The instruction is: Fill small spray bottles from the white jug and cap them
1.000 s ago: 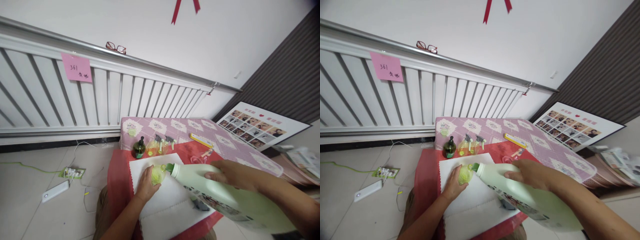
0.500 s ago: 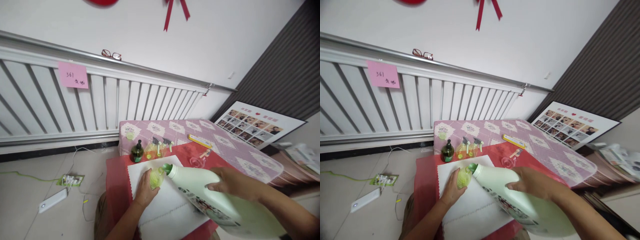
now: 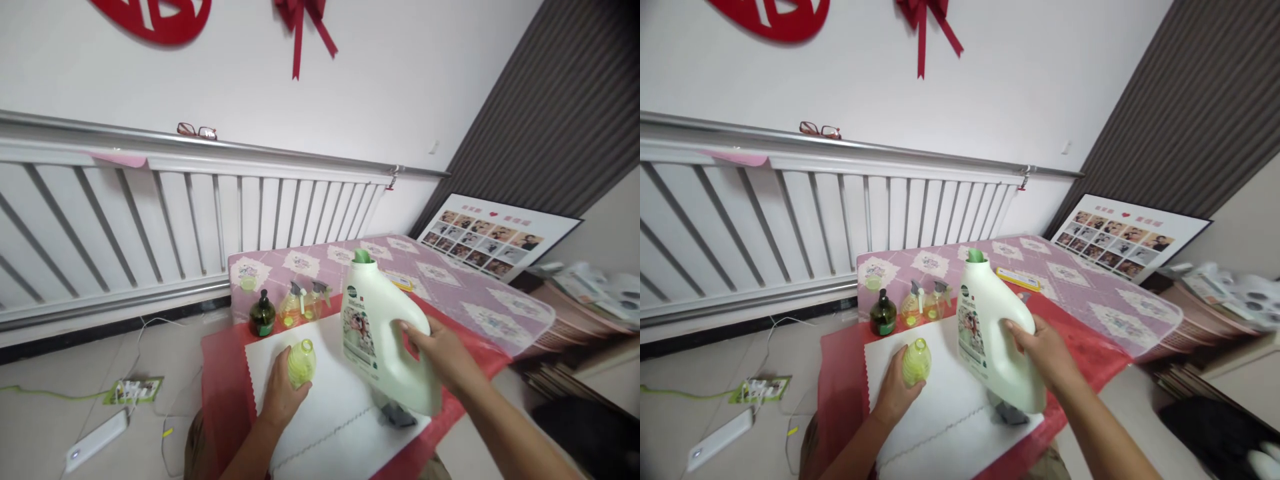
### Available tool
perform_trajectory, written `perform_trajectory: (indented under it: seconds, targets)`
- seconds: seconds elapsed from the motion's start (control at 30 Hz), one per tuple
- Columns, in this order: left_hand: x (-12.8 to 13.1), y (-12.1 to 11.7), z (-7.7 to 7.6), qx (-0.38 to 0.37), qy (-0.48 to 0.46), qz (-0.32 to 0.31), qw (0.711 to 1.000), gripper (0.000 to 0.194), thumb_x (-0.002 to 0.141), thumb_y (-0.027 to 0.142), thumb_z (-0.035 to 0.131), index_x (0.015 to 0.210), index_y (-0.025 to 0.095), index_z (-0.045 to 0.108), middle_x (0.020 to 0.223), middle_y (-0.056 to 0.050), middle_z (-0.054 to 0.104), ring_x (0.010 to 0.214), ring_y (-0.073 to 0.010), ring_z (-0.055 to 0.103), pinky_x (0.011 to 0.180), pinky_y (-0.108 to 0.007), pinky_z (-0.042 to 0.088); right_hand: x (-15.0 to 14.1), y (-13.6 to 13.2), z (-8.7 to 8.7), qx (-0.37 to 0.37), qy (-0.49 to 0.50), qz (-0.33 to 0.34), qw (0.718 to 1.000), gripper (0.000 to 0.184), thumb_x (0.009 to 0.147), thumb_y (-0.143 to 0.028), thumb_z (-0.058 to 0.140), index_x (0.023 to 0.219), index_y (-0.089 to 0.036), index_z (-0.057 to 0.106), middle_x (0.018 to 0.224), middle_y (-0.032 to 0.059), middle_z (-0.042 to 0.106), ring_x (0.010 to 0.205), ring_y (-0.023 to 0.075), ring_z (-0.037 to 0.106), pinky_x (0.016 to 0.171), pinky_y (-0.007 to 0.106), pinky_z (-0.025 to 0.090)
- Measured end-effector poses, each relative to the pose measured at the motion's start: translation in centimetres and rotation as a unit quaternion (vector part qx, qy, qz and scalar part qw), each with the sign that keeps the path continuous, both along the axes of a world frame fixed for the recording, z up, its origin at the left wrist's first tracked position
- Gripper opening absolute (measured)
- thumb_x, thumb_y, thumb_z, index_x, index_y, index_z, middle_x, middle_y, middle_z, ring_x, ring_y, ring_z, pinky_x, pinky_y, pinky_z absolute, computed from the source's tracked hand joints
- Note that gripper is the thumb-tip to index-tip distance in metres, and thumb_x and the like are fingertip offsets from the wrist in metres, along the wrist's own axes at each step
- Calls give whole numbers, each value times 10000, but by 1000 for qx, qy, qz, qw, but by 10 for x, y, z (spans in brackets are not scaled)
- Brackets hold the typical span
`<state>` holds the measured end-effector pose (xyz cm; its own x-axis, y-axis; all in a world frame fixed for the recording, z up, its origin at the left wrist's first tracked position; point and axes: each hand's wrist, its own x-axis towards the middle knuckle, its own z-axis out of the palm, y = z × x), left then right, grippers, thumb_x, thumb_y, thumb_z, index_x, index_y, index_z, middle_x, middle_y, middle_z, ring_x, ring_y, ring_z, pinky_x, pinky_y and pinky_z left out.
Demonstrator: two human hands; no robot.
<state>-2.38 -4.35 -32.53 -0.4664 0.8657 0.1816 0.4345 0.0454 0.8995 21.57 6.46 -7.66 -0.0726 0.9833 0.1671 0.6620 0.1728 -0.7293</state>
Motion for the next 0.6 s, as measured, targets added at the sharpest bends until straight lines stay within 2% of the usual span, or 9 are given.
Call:
perform_trajectory:
  seconds: [0.13, 0.33, 0.6]
  targets:
    - [1, 1, -4, 14, 7, 1, 1000, 833, 675, 234, 685, 1413, 135, 309, 1445, -186, 453, 1387, -314, 401, 1171, -452, 326, -15, 5, -37, 22, 74, -55, 996, 403, 696, -564, 632, 816, -181, 663, 609, 7, 656, 551, 200, 603, 508, 277, 434]
    - [0, 1, -8, 22, 19, -2, 1000, 854, 661, 252, 697, 1414, 137, 310, 1422, -187, 457, 1364, -326, 419, 1165, -474, 331, -32, 22, -88, 51, 113, -107, 986, 528, 731, -582, 578, 1024, -148, 647, 851, 101, 729, 758, 278, 676, 626, 338, 496]
    - [-3, 3, -15, 23, 31, 10, 999, 853, 625, 270, 729, 1390, 179, 363, 1379, -155, 513, 1330, -347, 462, 1138, -467, 382, -55, 23, -132, 71, 140, -129, 979, 425, 750, -558, 556, 964, -193, 596, 891, 124, 729, 837, 318, 685, 717, 391, 525]
